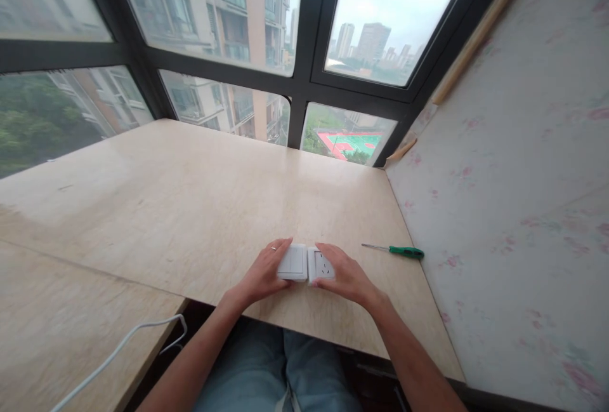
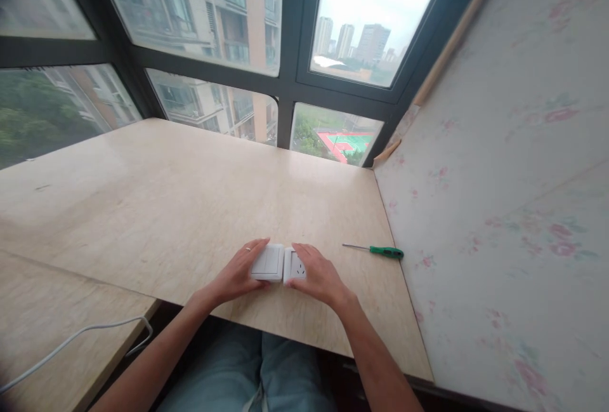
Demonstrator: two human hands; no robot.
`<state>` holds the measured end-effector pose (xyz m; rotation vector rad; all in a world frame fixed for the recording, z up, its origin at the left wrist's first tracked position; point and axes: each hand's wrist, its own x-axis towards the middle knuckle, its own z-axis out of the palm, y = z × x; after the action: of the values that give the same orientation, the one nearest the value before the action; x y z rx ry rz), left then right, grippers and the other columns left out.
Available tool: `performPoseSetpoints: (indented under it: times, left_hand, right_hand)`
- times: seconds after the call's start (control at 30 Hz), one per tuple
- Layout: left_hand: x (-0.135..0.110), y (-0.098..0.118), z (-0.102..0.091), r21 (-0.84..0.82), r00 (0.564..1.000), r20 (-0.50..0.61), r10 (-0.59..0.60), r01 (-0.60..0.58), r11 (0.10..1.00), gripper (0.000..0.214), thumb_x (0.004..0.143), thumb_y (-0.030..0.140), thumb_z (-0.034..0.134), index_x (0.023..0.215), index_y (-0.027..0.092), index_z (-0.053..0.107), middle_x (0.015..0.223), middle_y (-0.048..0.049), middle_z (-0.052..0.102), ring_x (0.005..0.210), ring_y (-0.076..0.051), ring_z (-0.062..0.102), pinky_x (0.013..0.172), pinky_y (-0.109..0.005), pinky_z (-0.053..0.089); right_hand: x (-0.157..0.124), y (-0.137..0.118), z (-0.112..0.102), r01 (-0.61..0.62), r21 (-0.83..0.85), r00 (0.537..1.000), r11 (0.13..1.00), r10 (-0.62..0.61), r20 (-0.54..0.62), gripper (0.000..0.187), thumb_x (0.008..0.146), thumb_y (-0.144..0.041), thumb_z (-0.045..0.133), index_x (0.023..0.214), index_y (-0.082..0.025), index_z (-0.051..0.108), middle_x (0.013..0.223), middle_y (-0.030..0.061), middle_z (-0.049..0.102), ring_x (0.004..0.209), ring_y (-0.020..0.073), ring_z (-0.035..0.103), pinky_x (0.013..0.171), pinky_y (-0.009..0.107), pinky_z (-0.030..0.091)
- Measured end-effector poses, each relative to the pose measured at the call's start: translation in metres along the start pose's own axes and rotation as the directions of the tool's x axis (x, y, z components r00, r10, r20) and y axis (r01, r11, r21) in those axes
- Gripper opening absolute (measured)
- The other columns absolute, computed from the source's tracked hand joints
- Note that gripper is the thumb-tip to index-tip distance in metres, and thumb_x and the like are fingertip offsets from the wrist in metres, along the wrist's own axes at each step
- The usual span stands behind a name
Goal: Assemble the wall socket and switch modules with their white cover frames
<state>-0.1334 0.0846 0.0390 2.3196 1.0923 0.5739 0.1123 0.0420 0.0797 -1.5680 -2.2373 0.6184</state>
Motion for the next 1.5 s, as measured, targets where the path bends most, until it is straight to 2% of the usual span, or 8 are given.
performPoseSetpoints:
  times: [0.27, 0.47, 0.6, 0.73, 0.9, 1.1, 1.27, 1.5]
  left_hand:
    - [-0.037, -0.051, -0.056, 0.056, 0.976, -0.187, -0.114, 0.127, 0.990, 0.090, 0.062, 0.037, 0.082, 0.140, 0.016, 0.042, 0.140, -0.0188, 0.049, 0.132, -0.035, 0.044, 0.110, -0.052, 0.037]
    - [-0.060, -0.069, -0.082, 0.019, 0.929, -0.330, -0.166, 0.183, 0.983, 0.090, 0.063, 0.045, 0.083, 0.138, 0.015, 0.043, 0.137, -0.0187, 0.050, 0.130, -0.033, 0.046, 0.110, -0.048, 0.037]
    - [-0.071, -0.080, -0.086, -0.005, 0.875, -0.419, -0.243, 0.266, 0.964, 0.084, 0.070, 0.052, 0.077, 0.138, 0.017, 0.041, 0.136, -0.0175, 0.050, 0.130, -0.032, 0.047, 0.109, -0.048, 0.038]
    - [-0.079, -0.094, -0.085, 0.065, 0.811, -0.464, -0.355, 0.431, 0.900, 0.075, 0.081, 0.057, 0.064, 0.137, 0.013, 0.040, 0.132, -0.0199, 0.052, 0.126, -0.033, 0.050, 0.105, -0.048, 0.041]
    - [-0.086, -0.101, -0.088, 0.274, 0.781, -0.453, -0.431, 0.582, 0.766, 0.060, 0.086, 0.047, 0.063, 0.128, 0.007, 0.049, 0.120, -0.0241, 0.060, 0.120, -0.036, 0.053, 0.098, -0.046, 0.044]
    - [-0.086, -0.096, -0.090, 0.329, 0.726, -0.476, -0.496, 0.670, 0.665, 0.060, 0.085, 0.042, 0.064, 0.129, 0.004, 0.049, 0.128, -0.0258, 0.055, 0.124, -0.037, 0.049, 0.099, -0.047, 0.043]
    - [-0.083, -0.102, -0.083, 0.269, 0.665, -0.501, -0.554, 0.728, 0.631, 0.072, 0.079, 0.044, 0.068, 0.136, 0.007, 0.043, 0.138, -0.0265, 0.048, 0.133, -0.040, 0.040, 0.101, -0.051, 0.040]
    - [-0.075, -0.091, -0.094, 0.312, 0.717, -0.405, -0.567, 0.692, 0.651, 0.067, 0.078, 0.031, 0.070, 0.136, 0.008, 0.045, 0.142, -0.0250, 0.046, 0.138, -0.043, 0.033, 0.103, -0.055, 0.039]
  right_hand:
    - [0.060, -0.049, 0.030, 0.146, -0.031, 0.989, 0.989, -0.145, 0.035, 0.086, 0.069, -0.039, 0.080, 0.144, -0.020, 0.043, 0.142, 0.0165, 0.052, 0.131, 0.0337, 0.049, 0.106, 0.051, 0.043]
    - [0.079, -0.061, 0.046, 0.180, -0.018, 0.983, 0.983, -0.181, -0.036, 0.084, 0.073, -0.045, 0.077, 0.144, -0.018, 0.043, 0.143, 0.0173, 0.051, 0.131, 0.0337, 0.050, 0.108, 0.052, 0.042]
    - [0.080, -0.059, 0.043, 0.112, 0.095, 0.984, 0.989, -0.097, -0.149, 0.079, 0.076, -0.052, 0.073, 0.141, -0.017, 0.046, 0.141, 0.0172, 0.053, 0.131, 0.0324, 0.050, 0.110, 0.051, 0.040]
    - [0.084, -0.058, 0.032, 0.045, 0.341, 0.966, 0.939, 0.047, -0.256, 0.077, 0.078, -0.057, 0.070, 0.140, -0.018, 0.047, 0.141, 0.0177, 0.053, 0.129, 0.0319, 0.052, 0.105, 0.052, 0.045]
    - [0.104, -0.058, 0.028, 0.010, 0.503, 0.960, 0.864, 0.132, -0.247, 0.073, 0.079, -0.059, 0.068, 0.136, -0.017, 0.049, 0.139, 0.0173, 0.054, 0.128, 0.0294, 0.053, 0.101, 0.046, 0.050]
    - [0.157, -0.067, 0.051, -0.014, 0.400, 0.987, 0.916, 0.076, -0.140, 0.072, 0.078, -0.061, 0.067, 0.134, -0.018, 0.052, 0.138, 0.0164, 0.056, 0.129, 0.0299, 0.053, 0.104, 0.048, 0.046]
    - [0.203, -0.082, 0.077, 0.063, 0.270, 0.995, 0.961, -0.039, -0.093, 0.072, 0.075, -0.056, 0.072, 0.133, -0.018, 0.054, 0.139, 0.0156, 0.056, 0.129, 0.0310, 0.052, 0.111, 0.051, 0.038]
    - [0.254, -0.097, 0.097, 0.197, 0.184, 0.979, 0.963, -0.205, 0.025, 0.077, 0.076, -0.053, 0.073, 0.139, -0.015, 0.049, 0.145, 0.0170, 0.049, 0.137, 0.0306, 0.044, 0.116, 0.049, 0.031]
